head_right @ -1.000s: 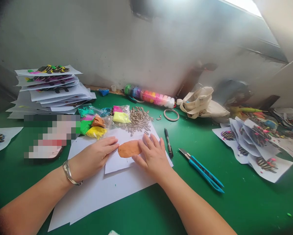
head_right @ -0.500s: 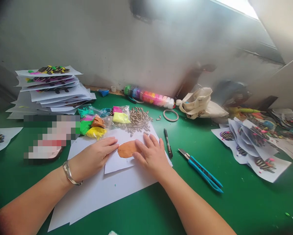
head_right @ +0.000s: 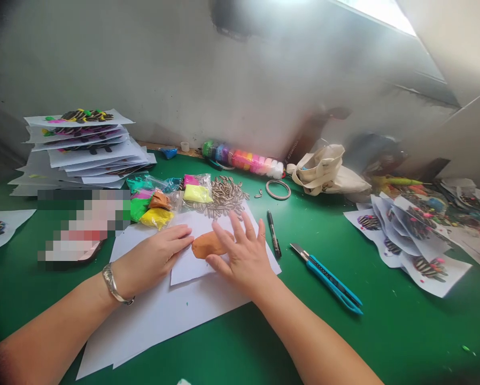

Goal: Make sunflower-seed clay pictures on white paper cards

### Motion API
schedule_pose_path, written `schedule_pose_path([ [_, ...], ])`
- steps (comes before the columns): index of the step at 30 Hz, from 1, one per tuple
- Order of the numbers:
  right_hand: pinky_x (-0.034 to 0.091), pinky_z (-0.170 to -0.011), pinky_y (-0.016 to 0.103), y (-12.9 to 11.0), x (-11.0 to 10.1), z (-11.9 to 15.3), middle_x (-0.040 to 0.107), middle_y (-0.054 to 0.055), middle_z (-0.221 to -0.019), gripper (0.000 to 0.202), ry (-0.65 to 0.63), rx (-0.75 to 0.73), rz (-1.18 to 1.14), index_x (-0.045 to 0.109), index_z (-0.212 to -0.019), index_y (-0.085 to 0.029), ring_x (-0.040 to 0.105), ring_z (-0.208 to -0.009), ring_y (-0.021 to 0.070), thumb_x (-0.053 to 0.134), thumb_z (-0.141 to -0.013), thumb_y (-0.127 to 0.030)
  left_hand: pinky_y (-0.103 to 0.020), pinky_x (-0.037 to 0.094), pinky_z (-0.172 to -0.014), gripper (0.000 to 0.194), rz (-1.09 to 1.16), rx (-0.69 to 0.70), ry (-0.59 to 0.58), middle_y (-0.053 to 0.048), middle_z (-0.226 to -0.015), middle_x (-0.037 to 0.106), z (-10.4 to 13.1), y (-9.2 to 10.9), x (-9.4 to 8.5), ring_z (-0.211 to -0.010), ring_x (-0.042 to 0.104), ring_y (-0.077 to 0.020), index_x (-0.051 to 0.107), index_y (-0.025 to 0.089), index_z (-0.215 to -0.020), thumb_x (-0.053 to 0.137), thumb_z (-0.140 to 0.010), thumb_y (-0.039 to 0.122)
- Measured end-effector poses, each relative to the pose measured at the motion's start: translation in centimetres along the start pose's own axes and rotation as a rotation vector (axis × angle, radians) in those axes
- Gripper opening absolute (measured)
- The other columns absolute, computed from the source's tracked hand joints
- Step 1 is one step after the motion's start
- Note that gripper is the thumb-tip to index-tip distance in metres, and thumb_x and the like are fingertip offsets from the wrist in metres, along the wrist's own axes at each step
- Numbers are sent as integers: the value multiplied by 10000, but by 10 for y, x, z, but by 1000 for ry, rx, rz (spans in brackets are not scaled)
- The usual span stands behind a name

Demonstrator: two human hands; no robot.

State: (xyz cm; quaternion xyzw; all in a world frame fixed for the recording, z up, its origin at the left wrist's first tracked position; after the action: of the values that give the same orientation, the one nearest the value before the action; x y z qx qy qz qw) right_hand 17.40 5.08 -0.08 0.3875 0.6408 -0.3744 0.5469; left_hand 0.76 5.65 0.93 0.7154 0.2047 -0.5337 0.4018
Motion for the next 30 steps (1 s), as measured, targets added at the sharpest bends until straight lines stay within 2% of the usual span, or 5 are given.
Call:
schedule_pose_path([
  [3, 115, -1078, 658, -10, 0, -1, 280, 63, -1536, 589, -36, -73, -36, 399, -1410, -342, 168, -1410, 364, 341, -901, -634, -358, 468, -872, 258, 12, 3, 2, -85, -965, 560, 0, 0, 0, -945, 530, -210, 614, 146, -946, 385, -898, 37],
  [6, 141, -1079, 648, -12, 3, -3, 375, 63, -1484, 573, -80, -69, -73, 452, -1372, -306, 221, -1388, 350, 323, -912, -622, -359, 461, -895, 263, 10, 9, 14, -84, -980, 560, 1, 0, 0, -976, 526, -212, 613, 153, -961, 384, -899, 39],
  [12, 187, -1068, 645, -5, 9, -6, 231, 89, -1552, 597, -114, -3, -120, 321, -1450, -307, 204, -1404, 328, 346, -920, -580, -364, 468, -889, 250, -1, -3, 9, -89, -984, 568, 1, 0, 0, -974, 536, -218, 620, 145, -951, 398, -896, 44],
  [17, 199, -1076, 627, -6, 9, -7, 350, 67, -1497, 539, -97, -25, -110, 439, -1377, -313, 228, -1391, 324, 331, -924, -584, -360, 464, -915, 248, 2, 1, 10, -91, -1006, 576, 1, 0, 0, -1007, 539, -217, 624, 141, -960, 409, -892, 39],
  [30, 208, -1078, 627, -3, 9, -5, 350, 80, -1501, 547, -102, -1, -122, 395, -1407, -308, 246, -1398, 300, 338, -929, -568, -369, 470, -940, 255, 0, 10, 26, -95, -1035, 585, 2, -1, 1, -1038, 547, -217, 623, 143, -987, 409, -895, 39],
])
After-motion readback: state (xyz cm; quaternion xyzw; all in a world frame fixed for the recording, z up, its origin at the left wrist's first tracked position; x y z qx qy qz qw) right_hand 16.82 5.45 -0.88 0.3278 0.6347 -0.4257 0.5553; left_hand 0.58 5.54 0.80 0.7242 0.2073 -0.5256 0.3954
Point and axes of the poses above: each hand's wrist, its own z-axis away from the middle knuckle, its own x-axis out of the palm, y = z × x, the point moved 6 cm from there along -z, towards the middle knuckle
